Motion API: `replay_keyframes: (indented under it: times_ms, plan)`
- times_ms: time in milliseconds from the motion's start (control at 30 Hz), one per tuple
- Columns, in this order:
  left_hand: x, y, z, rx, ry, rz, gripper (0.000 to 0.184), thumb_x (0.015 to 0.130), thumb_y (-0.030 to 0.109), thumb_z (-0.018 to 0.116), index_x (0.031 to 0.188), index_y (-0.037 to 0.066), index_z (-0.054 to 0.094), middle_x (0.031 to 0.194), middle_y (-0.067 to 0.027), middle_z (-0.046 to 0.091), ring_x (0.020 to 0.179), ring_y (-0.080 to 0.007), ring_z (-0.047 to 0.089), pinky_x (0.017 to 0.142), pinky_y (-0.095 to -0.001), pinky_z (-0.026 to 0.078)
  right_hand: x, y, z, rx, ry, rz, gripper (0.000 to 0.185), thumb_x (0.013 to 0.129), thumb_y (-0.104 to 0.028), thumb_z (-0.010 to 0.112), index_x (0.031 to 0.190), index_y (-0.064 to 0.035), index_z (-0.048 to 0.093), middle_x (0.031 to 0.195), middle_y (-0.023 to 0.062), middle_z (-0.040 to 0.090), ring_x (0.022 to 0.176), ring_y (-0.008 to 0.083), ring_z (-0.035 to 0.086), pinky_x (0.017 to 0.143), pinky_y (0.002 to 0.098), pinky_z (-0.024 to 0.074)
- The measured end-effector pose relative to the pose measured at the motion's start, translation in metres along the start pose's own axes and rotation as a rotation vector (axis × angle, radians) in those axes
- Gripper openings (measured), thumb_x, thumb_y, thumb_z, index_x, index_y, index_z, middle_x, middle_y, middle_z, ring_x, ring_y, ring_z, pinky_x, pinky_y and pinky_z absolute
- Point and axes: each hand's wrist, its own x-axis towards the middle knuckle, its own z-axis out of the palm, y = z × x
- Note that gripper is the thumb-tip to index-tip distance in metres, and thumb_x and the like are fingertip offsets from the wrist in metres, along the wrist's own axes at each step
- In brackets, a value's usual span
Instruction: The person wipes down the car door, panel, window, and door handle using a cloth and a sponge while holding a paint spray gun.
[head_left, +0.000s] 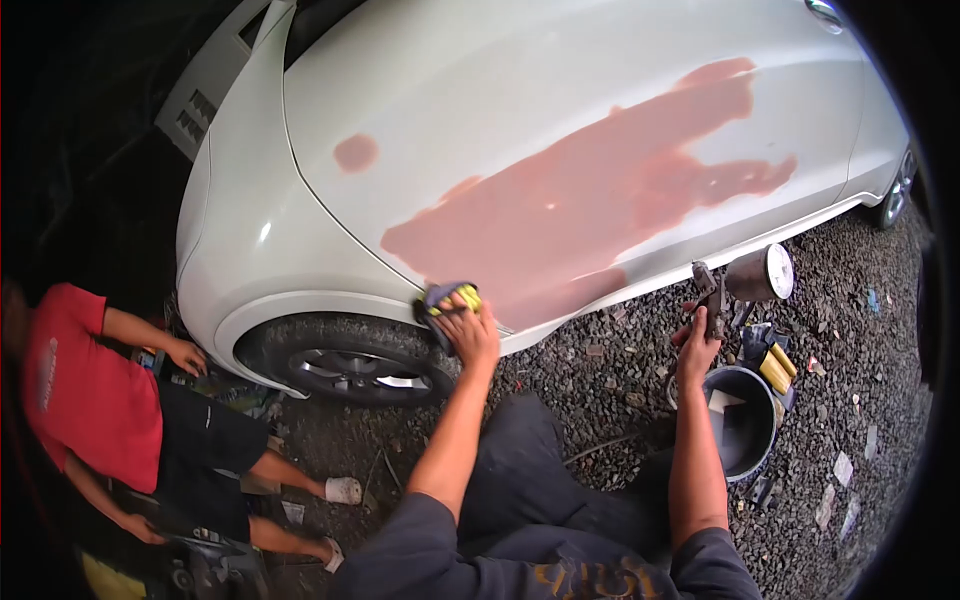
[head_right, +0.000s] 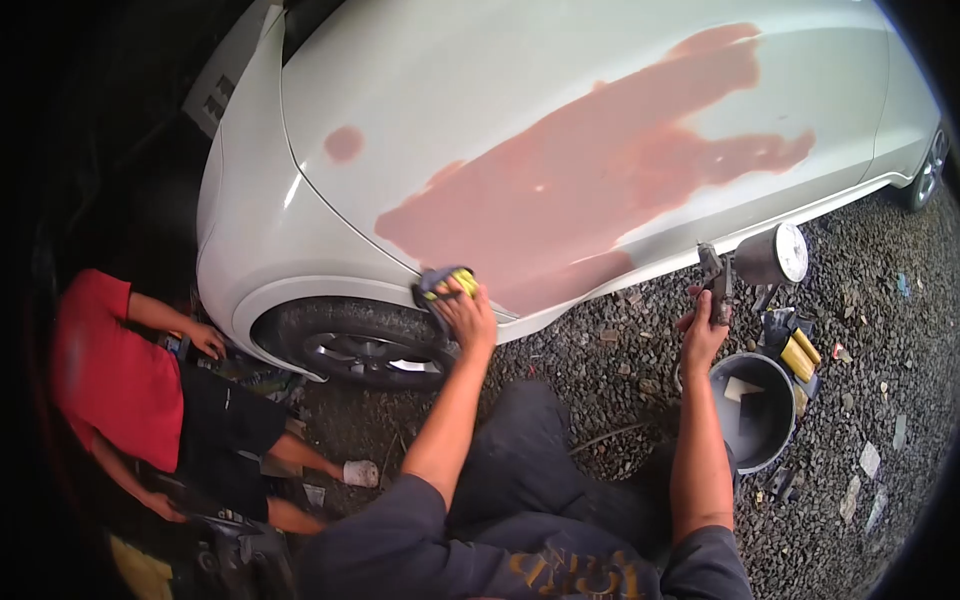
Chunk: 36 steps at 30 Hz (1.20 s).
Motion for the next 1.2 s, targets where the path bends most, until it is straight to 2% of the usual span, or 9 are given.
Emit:
replay_keyframes:
  times_ms: [200, 333, 533, 633, 767, 867, 1033, 1100, 1200]
  plan:
    - [0.228, -0.046, -0.181, 0.068, 0.543, 0.220, 0.063, 0.108, 0.040, 0.040, 0.161, 0.006, 0.030, 0.159, -0.0333, 0.031, 0.144, -0.0533, 0.032, 0.121, -0.0605, 0.022, -0.006, -0.012, 0.002, -0.036, -0.021, 0.056, 0.030, 0.108, -0.031, 0.056, 0.111, -0.0052, 0.070, 0.074, -0.0003, 0.064, 0.050, 0.0050, 0.050, 0.048, 0.0237, 0.0389]
    - [0.350, -0.122, -0.269, -0.070, 0.444, 0.205, 0.053, 0.111, 0.034, 0.029, 0.153, 0.007, 0.047, 0.157, -0.0220, 0.044, 0.144, -0.0433, 0.039, 0.118, -0.0530, 0.029, -0.005, -0.014, 0.004, 0.018, 0.006, 0.033, 0.028, 0.109, -0.029, 0.054, 0.110, -0.0056, 0.068, 0.067, -0.0015, 0.060, 0.049, 0.0053, 0.051, 0.047, 0.0228, 0.0398]
    - [0.328, -0.303, -0.262, 0.498, 0.565, -0.052, 0.047, 0.108, 0.023, 0.033, 0.149, 0.007, 0.051, 0.161, -0.0188, 0.040, 0.150, -0.0384, 0.031, 0.119, -0.0559, 0.027, 0.004, -0.007, -0.005, -0.018, 0.009, 0.067, 0.030, 0.109, -0.031, 0.054, 0.109, -0.0052, 0.070, 0.065, -0.0014, 0.060, 0.050, 0.0054, 0.051, 0.047, 0.0227, 0.0392]
    - [0.285, -0.210, -0.246, -0.185, 0.755, -0.545, 0.046, 0.107, 0.024, 0.038, 0.146, 0.005, 0.051, 0.161, -0.0204, 0.038, 0.151, -0.0418, 0.027, 0.118, -0.0585, 0.027, 0.002, -0.008, -0.009, -0.027, 0.007, 0.058, 0.032, 0.108, -0.032, 0.054, 0.111, -0.0045, 0.070, 0.069, -0.0004, 0.062, 0.051, 0.0060, 0.053, 0.048, 0.0232, 0.0396]
    - [0.202, -0.125, -0.144, 0.046, 0.694, -0.226, 0.052, 0.102, 0.024, 0.051, 0.146, -0.003, 0.043, 0.154, -0.0294, 0.034, 0.132, -0.0467, 0.045, 0.109, -0.0610, 0.035, 0.004, 0.002, -0.010, -0.020, 0.012, 0.069, 0.030, 0.108, -0.031, 0.056, 0.119, -0.0044, 0.066, 0.099, 0.0026, 0.073, 0.051, 0.0054, 0.054, 0.047, 0.0230, 0.0435]
    - [0.101, -0.035, -0.091, -0.080, 0.104, -0.262, 0.068, 0.110, 0.040, 0.032, 0.164, 0.004, 0.011, 0.166, -0.0349, -0.005, 0.154, -0.0524, -0.011, 0.123, -0.0652, 0.000, 0.001, 0.001, -0.005, -0.052, -0.004, 0.044, 0.033, 0.108, -0.032, 0.054, 0.114, -0.0036, 0.068, 0.085, 0.0009, 0.067, 0.050, 0.0051, 0.052, 0.046, 0.0225, 0.0409]
    - [0.145, -0.076, -0.148, -0.234, 0.239, -0.306, 0.074, 0.110, 0.043, 0.036, 0.165, 0.005, 0.005, 0.166, -0.0361, -0.004, 0.153, -0.0551, -0.007, 0.124, -0.0623, -0.001, 0.000, 0.001, 0.002, -0.051, 0.007, 0.019, 0.035, 0.109, -0.034, 0.054, 0.115, -0.0026, 0.068, 0.085, 0.0013, 0.066, 0.051, 0.0048, 0.051, 0.046, 0.0225, 0.0397]
    - [0.222, -0.210, -0.169, 0.114, 0.544, 0.008, 0.066, 0.108, 0.037, 0.044, 0.162, 0.004, 0.024, 0.167, -0.0262, 0.021, 0.153, -0.0530, 0.011, 0.124, -0.0602, 0.011, 0.001, 0.009, -0.008, -0.075, -0.026, 0.054, 0.035, 0.109, -0.034, 0.054, 0.116, -0.0024, 0.068, 0.090, 0.0020, 0.068, 0.052, 0.0049, 0.051, 0.045, 0.0225, 0.0400]
    - [0.302, -0.318, -0.248, 0.275, 0.599, -0.129, 0.035, 0.107, 0.022, 0.045, 0.135, 0.006, 0.059, 0.161, -0.0207, 0.038, 0.147, -0.0468, 0.033, 0.120, -0.0550, 0.030, 0.005, 0.008, -0.011, -0.059, -0.025, 0.042, 0.034, 0.108, -0.032, 0.054, 0.117, -0.0019, 0.066, 0.099, 0.0036, 0.071, 0.051, 0.0050, 0.051, 0.045, 0.0224, 0.0404]
